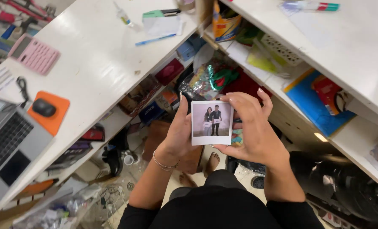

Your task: Preparing and assembling personalized gift items, including tying ribbons and checking photo prints.

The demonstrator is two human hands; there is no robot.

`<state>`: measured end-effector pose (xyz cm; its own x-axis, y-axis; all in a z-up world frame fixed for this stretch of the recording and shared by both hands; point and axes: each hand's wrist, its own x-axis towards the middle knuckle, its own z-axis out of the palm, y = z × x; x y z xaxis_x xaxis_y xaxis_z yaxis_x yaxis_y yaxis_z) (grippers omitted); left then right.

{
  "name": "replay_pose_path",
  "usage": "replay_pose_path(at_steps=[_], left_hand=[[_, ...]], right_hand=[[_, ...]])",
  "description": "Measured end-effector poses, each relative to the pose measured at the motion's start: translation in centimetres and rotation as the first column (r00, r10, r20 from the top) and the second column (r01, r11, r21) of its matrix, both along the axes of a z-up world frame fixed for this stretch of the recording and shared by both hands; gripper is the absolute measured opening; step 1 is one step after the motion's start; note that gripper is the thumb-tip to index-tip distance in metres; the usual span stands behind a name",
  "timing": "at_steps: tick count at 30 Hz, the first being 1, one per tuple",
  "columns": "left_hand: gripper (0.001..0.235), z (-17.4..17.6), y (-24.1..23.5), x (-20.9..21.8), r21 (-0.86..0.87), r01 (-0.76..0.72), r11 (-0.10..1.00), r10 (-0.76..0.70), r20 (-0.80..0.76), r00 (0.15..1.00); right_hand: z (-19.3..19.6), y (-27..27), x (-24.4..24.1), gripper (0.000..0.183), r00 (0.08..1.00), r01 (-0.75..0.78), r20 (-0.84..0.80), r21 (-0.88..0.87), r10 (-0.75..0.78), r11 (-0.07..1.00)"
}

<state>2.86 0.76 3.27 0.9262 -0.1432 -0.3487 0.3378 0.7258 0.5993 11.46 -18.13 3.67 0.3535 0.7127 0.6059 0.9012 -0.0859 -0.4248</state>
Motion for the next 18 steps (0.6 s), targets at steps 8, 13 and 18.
replay_pose_path(at_steps=[8,13,18], left_hand=[[0.088,-1.2,1.7,-13.1,-0.073,-0.404,0.912,0.406,0.001,0.914],[0.071,-1.5,1.9,-20.9,-0.163,-0.624,0.764,0.632,-0.002,0.775],[0.075,-1.3,-0.2,-26.8,-0.211,-0.794,0.570,0.820,0.094,0.564]], right_hand=[[0.7,5.7,-8.8,0.090,0.968,-0.240,0.041,-0.117,0.246,0.964],[0.5,8.8,-14.3,0.100,0.895,-0.445,-0.033,-0.149,0.446,0.883],[0.0,11.9,-17.7,0.108,0.733,-0.677,-0.018,-0.123,0.680,0.726]])
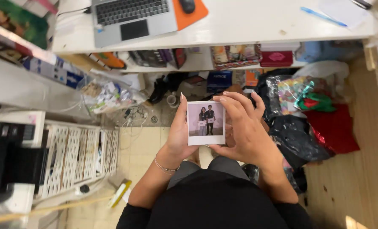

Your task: Preparing and assembling personalized gift items, including tying ribbons and checking photo prints.

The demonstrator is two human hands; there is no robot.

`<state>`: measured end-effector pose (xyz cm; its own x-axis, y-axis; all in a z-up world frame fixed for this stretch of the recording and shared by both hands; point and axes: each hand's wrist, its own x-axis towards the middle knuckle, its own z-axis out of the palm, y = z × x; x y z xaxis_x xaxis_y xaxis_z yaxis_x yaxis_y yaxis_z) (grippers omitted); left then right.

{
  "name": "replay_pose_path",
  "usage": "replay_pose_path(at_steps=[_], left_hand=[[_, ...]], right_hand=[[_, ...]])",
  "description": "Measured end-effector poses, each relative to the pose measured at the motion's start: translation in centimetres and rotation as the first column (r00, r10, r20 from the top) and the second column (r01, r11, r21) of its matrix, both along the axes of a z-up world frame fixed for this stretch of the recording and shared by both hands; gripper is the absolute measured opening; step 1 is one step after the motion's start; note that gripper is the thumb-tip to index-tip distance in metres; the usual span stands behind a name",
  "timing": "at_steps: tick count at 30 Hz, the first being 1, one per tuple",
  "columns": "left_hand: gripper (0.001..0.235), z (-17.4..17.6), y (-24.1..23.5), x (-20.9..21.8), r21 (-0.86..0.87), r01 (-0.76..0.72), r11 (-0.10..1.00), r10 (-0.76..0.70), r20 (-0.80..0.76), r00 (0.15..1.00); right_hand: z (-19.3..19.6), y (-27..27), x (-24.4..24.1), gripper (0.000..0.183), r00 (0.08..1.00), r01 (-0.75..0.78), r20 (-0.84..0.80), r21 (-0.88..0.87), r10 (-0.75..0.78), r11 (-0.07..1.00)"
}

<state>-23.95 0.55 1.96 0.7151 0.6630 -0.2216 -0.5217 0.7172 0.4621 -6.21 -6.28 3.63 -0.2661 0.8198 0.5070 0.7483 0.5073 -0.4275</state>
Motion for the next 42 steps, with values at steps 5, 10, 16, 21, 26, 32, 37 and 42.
replay_pose_path(at_steps=[5,10,16,21,26,32,37,42], left_hand=[[0.080,0.2,-3.5,-2.6,-0.068,-0.287,0.956,0.286,-0.012,0.958],[0.080,0.4,-7.7,-3.5,-0.090,-0.517,0.851,0.505,-0.125,0.854],[0.083,-0.6,-12.6,-4.6,-0.137,-0.659,0.740,0.654,-0.082,0.752],[0.096,1.7,-16.2,-7.1,-0.148,-0.722,0.675,0.724,-0.052,0.688],[0.092,0.9,-19.5,-10.8,-0.139,-0.824,0.549,0.831,-0.013,0.556],[0.096,1.2,-23.4,-17.5,-0.109,-0.890,0.442,0.891,-0.065,0.450],[0.093,0.4,-26.8,-23.4,-0.093,-0.940,0.330,0.941,-0.048,0.335],[0.088,-0.1,-30.4,-28.4,-0.069,-0.966,0.251,0.968,-0.012,0.252]], right_hand=[[1.1,1.7,-1.7,0.105,0.937,-0.349,-0.032,-0.043,0.348,0.936],[1.5,1.8,-3.0,0.103,0.862,-0.501,0.060,-0.037,0.503,0.865],[1.6,1.4,-5.3,0.096,0.713,-0.696,0.023,-0.096,0.701,0.711],[1.3,0.9,-8.9,0.096,0.593,-0.795,0.048,-0.121,0.804,0.594],[0.9,0.2,-14.4,0.099,0.473,-0.863,0.034,-0.183,0.880,0.471],[-0.3,-2.0,-22.8,0.104,0.381,-0.908,-0.016,-0.196,0.925,0.370],[-0.4,-4.5,-30.3,0.105,0.263,-0.948,0.007,-0.182,0.965,0.260],[-0.6,-6.9,-36.3,0.100,0.177,-0.977,0.033,-0.111,0.984,0.180]])
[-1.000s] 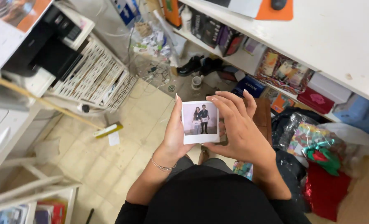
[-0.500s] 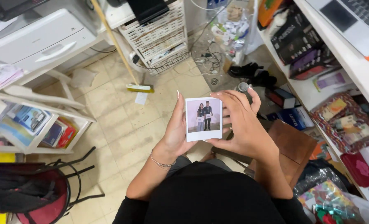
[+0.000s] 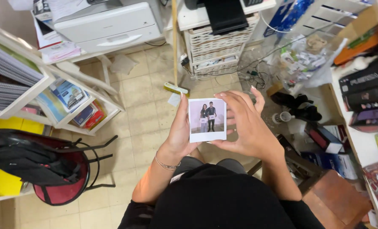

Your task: Preparing and assembling personalized gift items, including tying ribbons and checking photo prints.

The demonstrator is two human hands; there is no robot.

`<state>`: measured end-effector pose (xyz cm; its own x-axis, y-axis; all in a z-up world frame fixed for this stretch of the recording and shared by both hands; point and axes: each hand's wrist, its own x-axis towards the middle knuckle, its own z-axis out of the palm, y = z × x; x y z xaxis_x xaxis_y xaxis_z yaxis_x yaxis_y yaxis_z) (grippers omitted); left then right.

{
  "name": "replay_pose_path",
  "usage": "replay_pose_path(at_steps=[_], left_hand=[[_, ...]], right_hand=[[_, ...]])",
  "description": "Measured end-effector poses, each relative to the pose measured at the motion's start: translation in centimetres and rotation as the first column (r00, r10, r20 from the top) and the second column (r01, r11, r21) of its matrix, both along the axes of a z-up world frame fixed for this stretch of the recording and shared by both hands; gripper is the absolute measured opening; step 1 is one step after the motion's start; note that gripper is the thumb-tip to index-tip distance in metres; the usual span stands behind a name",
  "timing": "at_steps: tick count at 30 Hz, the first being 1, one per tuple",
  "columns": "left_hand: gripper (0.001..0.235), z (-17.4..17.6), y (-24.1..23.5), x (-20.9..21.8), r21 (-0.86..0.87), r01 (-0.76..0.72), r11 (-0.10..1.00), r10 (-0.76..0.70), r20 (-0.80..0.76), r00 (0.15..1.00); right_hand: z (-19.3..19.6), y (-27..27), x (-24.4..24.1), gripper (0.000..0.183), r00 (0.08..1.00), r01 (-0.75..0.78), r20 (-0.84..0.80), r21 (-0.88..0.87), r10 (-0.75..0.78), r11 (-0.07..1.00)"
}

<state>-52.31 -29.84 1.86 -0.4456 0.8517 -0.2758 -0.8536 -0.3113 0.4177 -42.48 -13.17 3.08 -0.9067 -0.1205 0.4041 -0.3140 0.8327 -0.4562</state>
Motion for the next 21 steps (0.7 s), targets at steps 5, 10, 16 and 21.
replay_pose_path(at_steps=[5,10,16,21], left_hand=[[0.100,-0.5,-3.7,-3.3,-0.022,0.033,0.999,-0.035,-0.089,0.995],[0.082,-2.3,-5.7,-5.6,-0.002,-0.031,1.000,0.029,-0.323,0.946],[0.044,-2.7,-3.5,-10.5,-0.062,-0.292,0.954,0.260,-0.311,0.914],[0.037,-3.5,1.7,-15.8,-0.107,-0.339,0.935,0.290,-0.320,0.902]], right_hand=[[0.0,-1.2,-4.8,0.098,0.999,-0.041,-0.027,0.008,0.041,0.999],[-0.2,-0.8,-9.3,0.103,0.999,-0.045,-0.015,0.028,0.045,0.999],[-0.3,2.5,-15.3,0.098,0.996,-0.014,0.087,0.020,0.013,1.000],[-0.6,8.0,-21.0,0.098,0.997,-0.038,0.064,0.046,0.035,0.998]])
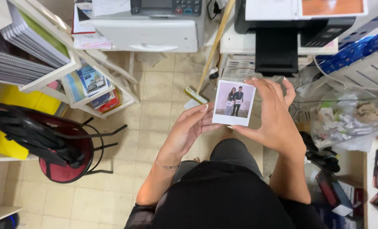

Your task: Preparing and assembling personalized gift items, including tying ribbons and checking photo prints.

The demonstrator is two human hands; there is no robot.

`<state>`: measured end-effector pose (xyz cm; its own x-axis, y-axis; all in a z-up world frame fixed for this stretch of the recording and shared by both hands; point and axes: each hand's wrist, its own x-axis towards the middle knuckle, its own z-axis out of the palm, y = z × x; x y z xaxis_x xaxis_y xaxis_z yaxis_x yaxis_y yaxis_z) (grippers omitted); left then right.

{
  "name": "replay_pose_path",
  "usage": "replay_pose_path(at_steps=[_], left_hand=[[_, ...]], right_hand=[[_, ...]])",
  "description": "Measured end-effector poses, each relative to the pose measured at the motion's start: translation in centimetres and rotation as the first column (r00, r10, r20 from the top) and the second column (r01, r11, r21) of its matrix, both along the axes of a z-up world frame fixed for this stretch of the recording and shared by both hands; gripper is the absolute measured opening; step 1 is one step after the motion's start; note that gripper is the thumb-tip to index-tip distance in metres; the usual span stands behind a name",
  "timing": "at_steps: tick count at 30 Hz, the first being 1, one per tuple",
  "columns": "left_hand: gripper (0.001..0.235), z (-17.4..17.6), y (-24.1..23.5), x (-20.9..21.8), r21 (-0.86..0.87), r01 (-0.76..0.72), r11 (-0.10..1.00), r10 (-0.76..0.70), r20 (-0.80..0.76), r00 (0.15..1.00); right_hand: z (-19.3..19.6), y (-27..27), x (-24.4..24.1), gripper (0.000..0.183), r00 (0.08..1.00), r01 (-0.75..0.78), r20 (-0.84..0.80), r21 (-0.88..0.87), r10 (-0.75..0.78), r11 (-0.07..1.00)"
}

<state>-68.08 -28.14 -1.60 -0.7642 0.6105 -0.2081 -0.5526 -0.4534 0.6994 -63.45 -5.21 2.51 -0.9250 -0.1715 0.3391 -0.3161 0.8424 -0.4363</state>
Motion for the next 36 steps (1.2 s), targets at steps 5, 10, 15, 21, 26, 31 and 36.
replay_pose_path(at_steps=[5,10,15,21,26,31,36], left_hand=[[0.030,-0.9,8.7,-7.1,0.038,-0.009,0.999,0.009,-0.007,1.000],[0.049,-1.4,17.1,-13.5,-0.070,-0.058,0.996,0.061,0.040,0.997],[0.052,-3.0,24.4,-19.2,-0.355,-0.312,0.881,0.181,-0.356,0.917],[0.043,-6.5,27.5,-25.0,-0.454,-0.630,0.630,0.081,-0.768,0.635],[0.040,-8.7,28.5,-27.2,-0.511,-0.710,0.485,-0.055,-0.828,0.558],[0.037,-9.8,29.1,-28.4,-0.475,-0.757,0.447,-0.114,-0.870,0.479],[0.036,-11.0,29.5,-29.2,-0.479,-0.766,0.428,-0.157,-0.874,0.459]], right_hand=[[-0.4,8.6,-6.7,0.103,0.996,-0.026,-0.088,0.038,0.030,0.999],[-0.1,16.3,-13.1,0.096,1.000,0.028,-0.002,0.016,-0.028,0.999],[-4.2,22.7,-20.3,0.105,0.998,0.006,0.058,-0.099,0.000,0.995],[-7.8,26.1,-27.5,0.107,0.997,-0.027,0.072,-0.164,0.040,0.986],[-11.8,27.9,-31.7,0.107,0.995,-0.049,0.085,-0.099,0.057,0.994],[-13.3,28.3,-34.1,0.105,0.992,-0.069,0.103,-0.097,0.079,0.993],[-13.2,28.2,-34.9,0.109,0.988,-0.097,0.110,-0.087,0.106,0.992]])
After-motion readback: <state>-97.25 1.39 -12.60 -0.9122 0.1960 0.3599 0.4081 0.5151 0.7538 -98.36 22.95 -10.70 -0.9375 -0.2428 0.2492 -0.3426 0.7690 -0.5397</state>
